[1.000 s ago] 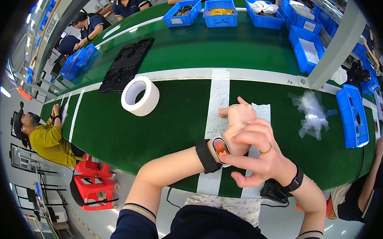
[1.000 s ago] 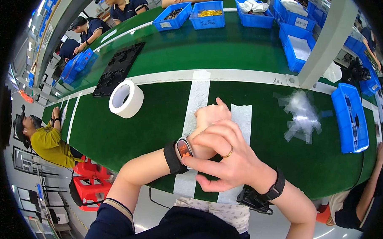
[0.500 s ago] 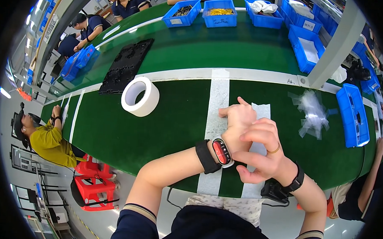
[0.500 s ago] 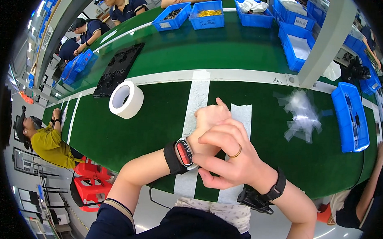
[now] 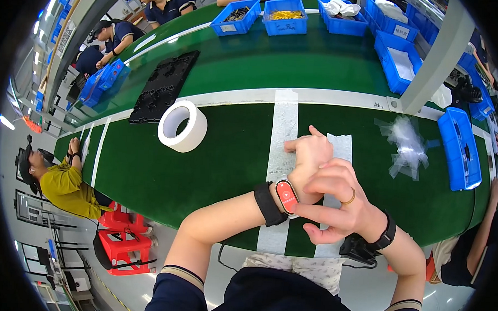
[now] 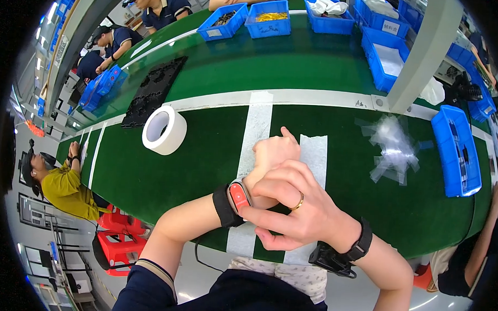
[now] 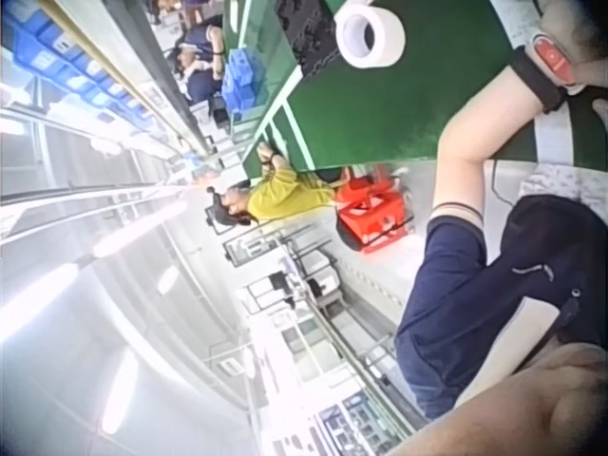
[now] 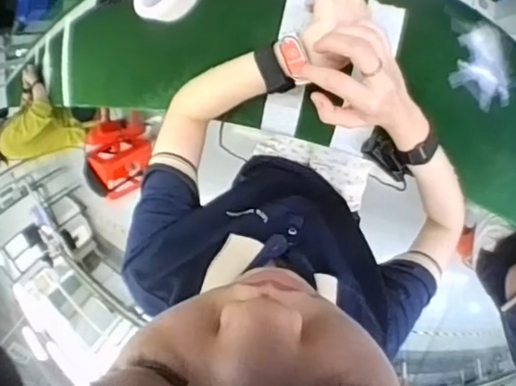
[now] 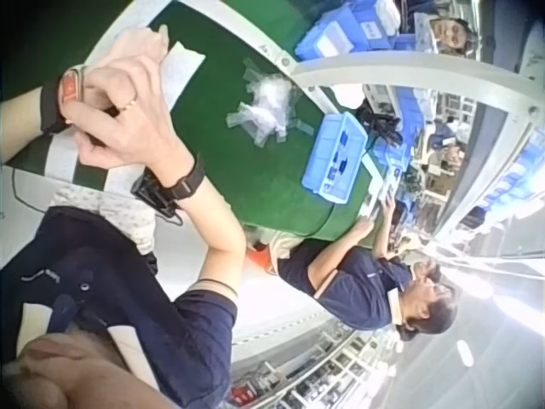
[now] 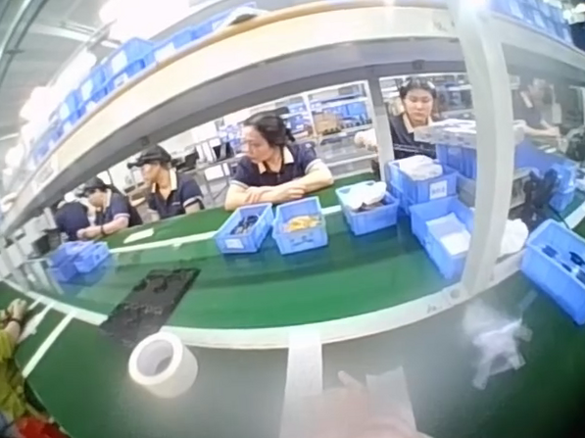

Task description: Assembling small plastic components at a factory workstation.

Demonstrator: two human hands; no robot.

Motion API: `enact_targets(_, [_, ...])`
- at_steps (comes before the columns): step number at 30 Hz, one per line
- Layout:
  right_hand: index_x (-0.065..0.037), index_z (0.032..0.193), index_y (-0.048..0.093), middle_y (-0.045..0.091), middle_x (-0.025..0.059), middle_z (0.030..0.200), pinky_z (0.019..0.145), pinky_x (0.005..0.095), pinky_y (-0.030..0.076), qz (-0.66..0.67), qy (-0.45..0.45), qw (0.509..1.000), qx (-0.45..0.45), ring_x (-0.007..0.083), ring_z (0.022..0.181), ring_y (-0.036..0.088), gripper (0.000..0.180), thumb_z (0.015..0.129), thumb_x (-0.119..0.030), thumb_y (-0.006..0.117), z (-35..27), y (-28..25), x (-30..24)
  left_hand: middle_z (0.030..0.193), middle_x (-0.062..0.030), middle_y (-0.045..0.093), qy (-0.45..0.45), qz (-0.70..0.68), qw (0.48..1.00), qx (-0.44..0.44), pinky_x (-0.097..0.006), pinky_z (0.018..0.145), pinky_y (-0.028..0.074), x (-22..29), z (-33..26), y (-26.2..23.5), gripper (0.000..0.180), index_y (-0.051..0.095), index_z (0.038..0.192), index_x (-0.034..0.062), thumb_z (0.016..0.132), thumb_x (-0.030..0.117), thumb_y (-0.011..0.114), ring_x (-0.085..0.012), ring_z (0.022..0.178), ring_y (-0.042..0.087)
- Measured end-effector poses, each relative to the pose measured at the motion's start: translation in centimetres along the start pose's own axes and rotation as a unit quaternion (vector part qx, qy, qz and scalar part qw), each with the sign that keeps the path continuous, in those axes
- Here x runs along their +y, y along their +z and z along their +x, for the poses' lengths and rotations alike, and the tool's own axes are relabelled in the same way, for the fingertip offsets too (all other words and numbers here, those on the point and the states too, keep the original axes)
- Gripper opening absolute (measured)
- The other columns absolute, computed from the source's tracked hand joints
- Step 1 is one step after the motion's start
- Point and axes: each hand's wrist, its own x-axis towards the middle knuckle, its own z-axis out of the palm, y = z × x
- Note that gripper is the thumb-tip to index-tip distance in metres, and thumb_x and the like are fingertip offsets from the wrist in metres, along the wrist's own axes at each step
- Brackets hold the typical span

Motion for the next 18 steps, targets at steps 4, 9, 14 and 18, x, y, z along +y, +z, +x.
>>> enact_targets(4, [-0.014, 0.084, 0.065, 0.049, 0.0027, 0.087, 0.073, 0.0385, 0.041, -0.010, -0.001, 1.000, 0.001, 0.0226, 0.083, 0.048, 0.034, 0.050, -0.011, 0.063, -0.13, 0.08, 0.14, 0.043, 0.0071, 0.039, 0.017, 0.027, 0.999, 0.035, -0.021, 0.031, 0.027, -0.14, -0.34, -0.24, 0.070, 0.044, 0.113, -0.0152, 0.060, 0.026, 0.064, -0.0038, 0.036, 0.042])
enact_targets(9, [-0.013, 0.083, 0.063, 0.049, 0.0019, 0.084, 0.072, 0.0377, 0.041, -0.024, -0.007, 1.000, 0.013, 0.0216, 0.082, 0.048, 0.033, 0.050, -0.010, 0.063, -0.06, 0.02, 0.19, 0.043, 0.0085, 0.039, -0.022, -0.001, 1.000, 0.009, -0.021, 0.031, 0.027, 0.47, 0.41, 0.37, 0.071, 0.044, 0.113, -0.0146, 0.059, 0.028, 0.065, -0.0036, 0.036, 0.041])
enact_targets(14, [-0.013, 0.083, 0.063, 0.049, 0.0013, 0.083, 0.071, 0.0372, 0.040, -0.023, -0.011, 1.000, 0.015, 0.0212, 0.079, 0.049, 0.033, 0.050, -0.010, 0.063, -0.04, 0.21, 0.31, 0.042, 0.0086, 0.039, -0.017, 0.001, 1.000, 0.001, -0.020, 0.031, 0.027, 0.29, 0.41, 0.35, 0.071, 0.045, 0.113, -0.0137, 0.060, 0.028, 0.065, -0.0032, 0.035, 0.041])
enact_targets(18, [-0.014, 0.083, 0.063, 0.048, 0.0010, 0.083, 0.071, 0.0370, 0.040, -0.017, -0.012, 1.000, 0.006, 0.0213, 0.080, 0.049, 0.034, 0.049, -0.010, 0.063, 0.00, 0.12, 0.18, 0.042, 0.0082, 0.040, -0.025, 0.002, 0.999, 0.021, -0.020, 0.031, 0.027, 0.21, 0.13, 0.28, 0.069, 0.045, 0.113, -0.0130, 0.060, 0.027, 0.065, -0.0034, 0.035, 0.041])
